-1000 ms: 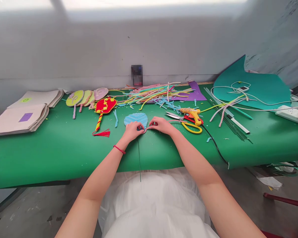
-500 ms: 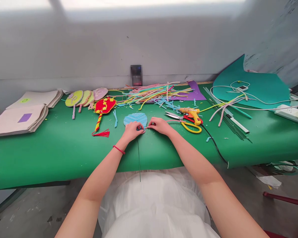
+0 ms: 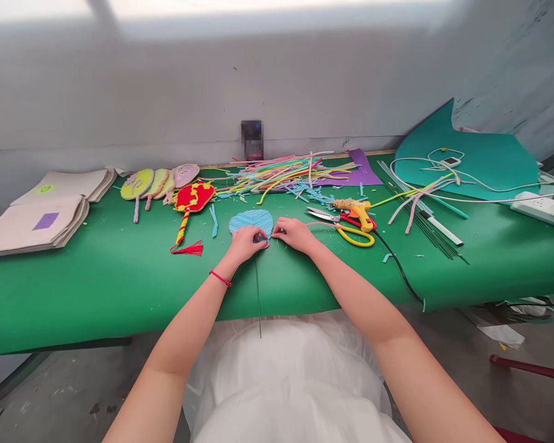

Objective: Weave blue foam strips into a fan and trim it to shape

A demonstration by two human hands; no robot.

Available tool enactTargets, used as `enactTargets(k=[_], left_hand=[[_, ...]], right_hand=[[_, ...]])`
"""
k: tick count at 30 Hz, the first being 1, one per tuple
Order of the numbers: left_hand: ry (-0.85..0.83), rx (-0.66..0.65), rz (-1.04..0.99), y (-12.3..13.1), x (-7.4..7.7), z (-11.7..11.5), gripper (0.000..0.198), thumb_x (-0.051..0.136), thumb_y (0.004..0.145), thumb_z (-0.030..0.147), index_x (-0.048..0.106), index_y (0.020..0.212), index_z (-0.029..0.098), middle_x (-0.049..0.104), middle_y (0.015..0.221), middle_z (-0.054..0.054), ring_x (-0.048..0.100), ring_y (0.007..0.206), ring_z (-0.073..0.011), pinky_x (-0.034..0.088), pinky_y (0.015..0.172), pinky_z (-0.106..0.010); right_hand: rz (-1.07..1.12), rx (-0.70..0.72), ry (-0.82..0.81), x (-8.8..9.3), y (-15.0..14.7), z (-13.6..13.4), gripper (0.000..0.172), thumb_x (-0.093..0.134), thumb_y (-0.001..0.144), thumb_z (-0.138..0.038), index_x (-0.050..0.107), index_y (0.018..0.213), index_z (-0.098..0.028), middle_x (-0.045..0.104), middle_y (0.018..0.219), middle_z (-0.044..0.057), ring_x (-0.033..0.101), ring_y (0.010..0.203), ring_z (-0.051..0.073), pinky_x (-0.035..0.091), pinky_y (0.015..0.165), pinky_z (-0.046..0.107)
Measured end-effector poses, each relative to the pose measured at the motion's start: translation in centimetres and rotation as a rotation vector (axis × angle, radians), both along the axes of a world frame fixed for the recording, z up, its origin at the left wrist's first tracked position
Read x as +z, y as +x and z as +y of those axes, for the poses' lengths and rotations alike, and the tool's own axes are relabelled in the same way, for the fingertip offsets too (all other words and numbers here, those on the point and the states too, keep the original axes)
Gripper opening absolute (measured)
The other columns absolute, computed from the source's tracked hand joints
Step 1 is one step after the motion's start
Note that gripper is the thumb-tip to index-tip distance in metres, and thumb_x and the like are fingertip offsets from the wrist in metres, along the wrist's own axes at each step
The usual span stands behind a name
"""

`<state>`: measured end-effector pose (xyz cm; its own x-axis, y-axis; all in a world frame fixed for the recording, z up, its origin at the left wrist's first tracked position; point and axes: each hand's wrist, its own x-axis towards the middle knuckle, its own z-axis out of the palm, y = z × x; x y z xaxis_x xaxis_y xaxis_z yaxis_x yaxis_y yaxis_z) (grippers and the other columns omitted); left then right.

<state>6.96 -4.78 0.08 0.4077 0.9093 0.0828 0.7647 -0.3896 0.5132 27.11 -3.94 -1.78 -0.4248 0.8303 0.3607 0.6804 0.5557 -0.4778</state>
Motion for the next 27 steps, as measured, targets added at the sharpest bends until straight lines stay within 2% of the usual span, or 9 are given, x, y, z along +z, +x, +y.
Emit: enactTargets(k=[12, 17, 22, 27], left_hand=[[0.007, -0.012, 0.005, 0.0, 0.0, 0.1, 0.016, 0.063, 0.077, 0.037, 0.067, 0.088, 0.025, 0.062, 0.083, 0.000, 0.054, 0.084, -0.0200, 0.034, 0.079, -0.034], [0.008, -0.006, 0.005, 0.0, 0.0, 0.0, 0.016, 0.063, 0.077, 0.037, 0.067, 0.088, 0.025, 0.062, 0.083, 0.000, 0.054, 0.085, -0.0206, 0.035, 0.080, -0.035], [0.011, 0.002, -0.004, 0.0, 0.1, -0.1, 0.015, 0.062, 0.076, 0.032, 0.067, 0.089, 0.025, 0.062, 0.082, 0.000, 0.054, 0.085, -0.0204, 0.036, 0.078, -0.033], [0.009, -0.010, 0.006, 0.0, 0.2, -0.1, 0.018, 0.061, 0.077, 0.030, 0.069, 0.094, 0.027, 0.061, 0.082, 0.000, 0.055, 0.084, -0.0195, 0.035, 0.077, -0.033]], right_hand=[[-0.156, -0.013, 0.095, 0.4, -0.7, -0.6, 0.009, 0.061, 0.086, -0.020, 0.062, 0.077, -0.019, 0.063, 0.085, 0.005, 0.056, 0.084, 0.019, 0.029, 0.070, 0.029], [-0.114, -0.008, 0.060, 0.4, -0.2, -0.2, 0.009, 0.063, 0.085, -0.021, 0.063, 0.077, -0.019, 0.063, 0.085, 0.005, 0.056, 0.083, 0.018, 0.031, 0.069, 0.029], [-0.040, 0.091, 0.002, 0.5, 1.1, 0.3, 0.007, 0.066, 0.083, -0.022, 0.065, 0.076, -0.019, 0.062, 0.081, 0.003, 0.054, 0.075, 0.016, 0.035, 0.069, 0.027], [0.005, 0.124, 0.012, 0.1, 1.4, 0.7, 0.006, 0.067, 0.082, -0.021, 0.066, 0.076, -0.018, 0.062, 0.081, 0.003, 0.055, 0.076, 0.016, 0.038, 0.070, 0.027]])
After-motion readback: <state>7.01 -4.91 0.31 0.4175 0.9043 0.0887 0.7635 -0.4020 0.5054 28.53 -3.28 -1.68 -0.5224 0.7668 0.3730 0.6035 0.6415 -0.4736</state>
